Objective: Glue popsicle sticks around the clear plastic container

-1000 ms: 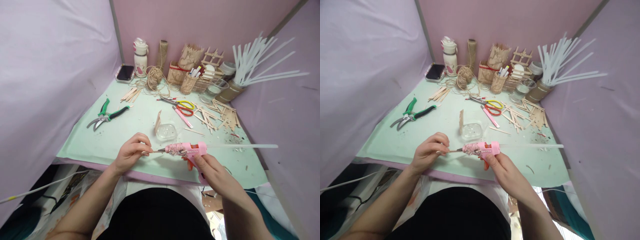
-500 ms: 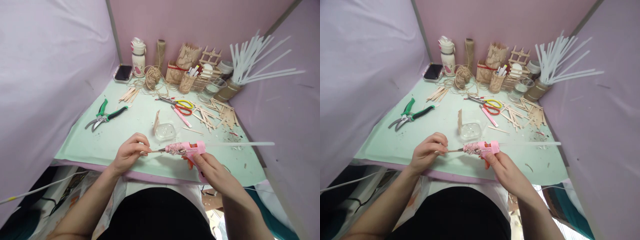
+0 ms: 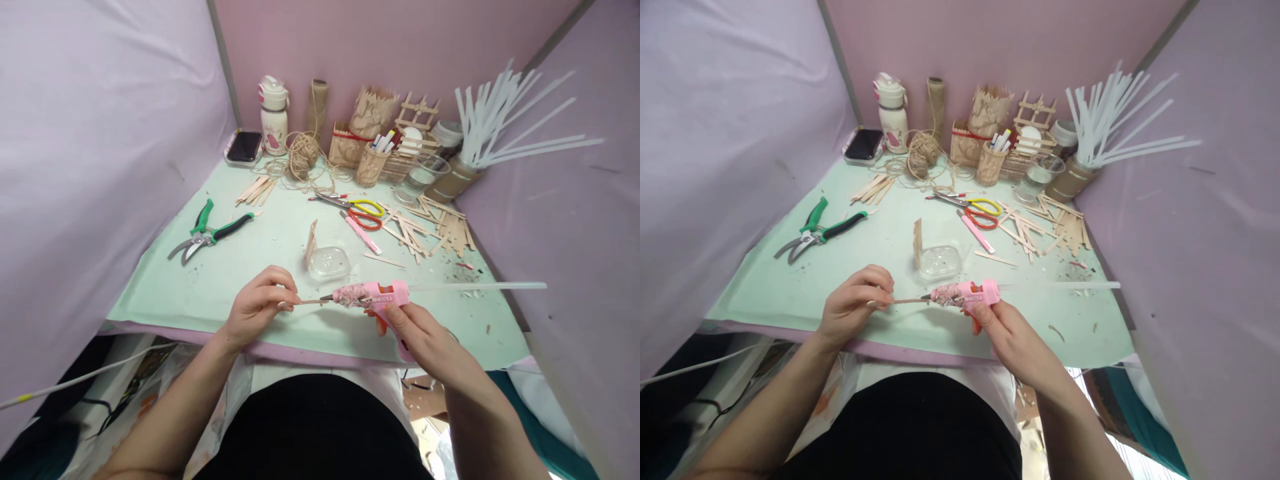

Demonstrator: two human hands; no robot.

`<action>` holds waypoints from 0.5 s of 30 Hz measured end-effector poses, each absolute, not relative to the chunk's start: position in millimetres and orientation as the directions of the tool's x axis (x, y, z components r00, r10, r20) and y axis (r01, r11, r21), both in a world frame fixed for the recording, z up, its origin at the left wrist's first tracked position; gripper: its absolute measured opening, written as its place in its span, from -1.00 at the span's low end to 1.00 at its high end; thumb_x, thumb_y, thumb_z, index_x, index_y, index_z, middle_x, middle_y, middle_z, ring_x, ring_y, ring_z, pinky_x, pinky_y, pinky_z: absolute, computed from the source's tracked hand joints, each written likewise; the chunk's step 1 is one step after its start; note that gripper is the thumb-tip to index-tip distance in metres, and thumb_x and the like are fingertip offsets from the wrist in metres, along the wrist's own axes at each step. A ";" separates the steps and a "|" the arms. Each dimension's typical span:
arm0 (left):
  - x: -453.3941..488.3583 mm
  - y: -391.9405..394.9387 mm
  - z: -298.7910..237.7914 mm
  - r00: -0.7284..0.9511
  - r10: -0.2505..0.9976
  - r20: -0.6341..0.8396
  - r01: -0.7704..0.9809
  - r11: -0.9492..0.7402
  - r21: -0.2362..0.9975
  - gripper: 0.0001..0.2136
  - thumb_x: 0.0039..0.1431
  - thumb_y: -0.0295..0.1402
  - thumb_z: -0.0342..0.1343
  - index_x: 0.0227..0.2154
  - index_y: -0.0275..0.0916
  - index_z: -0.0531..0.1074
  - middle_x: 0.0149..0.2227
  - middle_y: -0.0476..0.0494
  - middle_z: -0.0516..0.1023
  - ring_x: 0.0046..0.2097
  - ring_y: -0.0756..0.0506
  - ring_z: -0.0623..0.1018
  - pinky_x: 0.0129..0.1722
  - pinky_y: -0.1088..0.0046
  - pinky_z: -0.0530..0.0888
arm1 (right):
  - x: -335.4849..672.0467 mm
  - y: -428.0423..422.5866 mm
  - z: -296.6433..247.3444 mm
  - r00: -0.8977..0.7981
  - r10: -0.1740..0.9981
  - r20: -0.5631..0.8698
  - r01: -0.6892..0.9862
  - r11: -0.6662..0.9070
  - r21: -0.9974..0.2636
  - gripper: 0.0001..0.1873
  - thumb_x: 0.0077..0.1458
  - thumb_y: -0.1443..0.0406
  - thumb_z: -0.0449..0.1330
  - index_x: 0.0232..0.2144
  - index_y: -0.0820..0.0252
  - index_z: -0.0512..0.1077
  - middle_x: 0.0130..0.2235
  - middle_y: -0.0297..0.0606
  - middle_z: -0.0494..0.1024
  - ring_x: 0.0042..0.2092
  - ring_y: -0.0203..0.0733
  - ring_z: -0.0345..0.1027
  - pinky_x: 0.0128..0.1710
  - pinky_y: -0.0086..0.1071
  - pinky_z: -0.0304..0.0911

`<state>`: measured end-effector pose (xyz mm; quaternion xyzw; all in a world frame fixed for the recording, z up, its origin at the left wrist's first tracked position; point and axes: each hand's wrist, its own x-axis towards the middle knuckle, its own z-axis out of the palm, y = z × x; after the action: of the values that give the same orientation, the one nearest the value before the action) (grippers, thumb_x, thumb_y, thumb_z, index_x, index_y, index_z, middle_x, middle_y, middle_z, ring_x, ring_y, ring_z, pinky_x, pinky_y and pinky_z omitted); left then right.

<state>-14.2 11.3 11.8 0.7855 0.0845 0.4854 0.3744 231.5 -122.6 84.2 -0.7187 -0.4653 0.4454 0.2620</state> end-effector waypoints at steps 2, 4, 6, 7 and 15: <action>-13.9 10.9 12.0 0.511 0.501 0.699 -0.229 -0.704 0.672 -0.87 0.27 -0.44 0.08 -0.23 -0.17 0.53 -0.31 -0.13 0.46 -0.23 -0.07 0.47 -0.21 0.32 0.47 | 231.7 -122.7 84.2 0.174 0.899 -0.403 0.431 -0.437 -0.789 -0.48 0.20 -0.12 0.00 -0.51 0.15 0.35 -0.54 -0.43 0.23 -0.54 -0.32 0.10 -0.54 -0.44 0.09; -13.9 10.8 11.9 0.510 0.502 0.698 -0.232 -0.702 0.673 -0.87 0.27 -0.45 0.08 -0.23 -0.18 0.52 -0.31 -0.13 0.45 -0.22 -0.07 0.47 -0.21 0.31 0.47 | 232.0 -122.7 83.9 0.172 0.900 -0.401 0.437 -0.434 -0.788 -0.48 0.20 -0.12 0.00 -0.51 0.14 0.35 -0.54 -0.43 0.23 -0.53 -0.32 0.09 -0.53 -0.44 0.09; -14.1 10.9 11.4 0.510 0.499 0.700 -0.237 -0.701 0.672 -0.87 0.27 -0.46 0.09 -0.23 -0.19 0.52 -0.30 -0.13 0.45 -0.21 -0.07 0.47 -0.20 0.31 0.46 | 232.6 -122.5 83.3 0.169 0.901 -0.399 0.443 -0.431 -0.786 -0.48 0.20 -0.12 0.00 -0.51 0.14 0.35 -0.55 -0.43 0.23 -0.52 -0.30 0.10 -0.52 -0.44 0.09; -14.3 11.0 11.2 0.509 0.499 0.701 -0.238 -0.701 0.672 -0.87 0.27 -0.47 0.09 -0.23 -0.20 0.52 -0.30 -0.13 0.45 -0.21 -0.07 0.47 -0.20 0.31 0.46 | 233.0 -122.5 83.0 0.169 0.901 -0.400 0.446 -0.432 -0.784 -0.48 0.20 -0.12 0.00 -0.51 0.14 0.35 -0.55 -0.42 0.23 -0.52 -0.30 0.10 -0.53 -0.44 0.09; -15.9 11.4 9.7 0.497 0.525 0.691 -0.204 -0.704 0.681 -0.87 0.27 -0.46 0.08 -0.25 -0.18 0.53 -0.31 -0.14 0.47 -0.22 -0.08 0.48 -0.19 0.31 0.48 | 234.5 -122.9 80.2 0.183 0.921 -0.344 0.544 -0.386 -0.745 -0.46 0.23 -0.11 -0.05 -0.51 0.14 0.38 -0.54 -0.38 0.33 -0.53 -0.28 0.14 -0.51 -0.40 0.11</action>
<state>-15.9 11.4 9.7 0.7817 0.1027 0.4906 0.3711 234.5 -122.9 80.2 -0.7316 -0.5006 0.3973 0.2373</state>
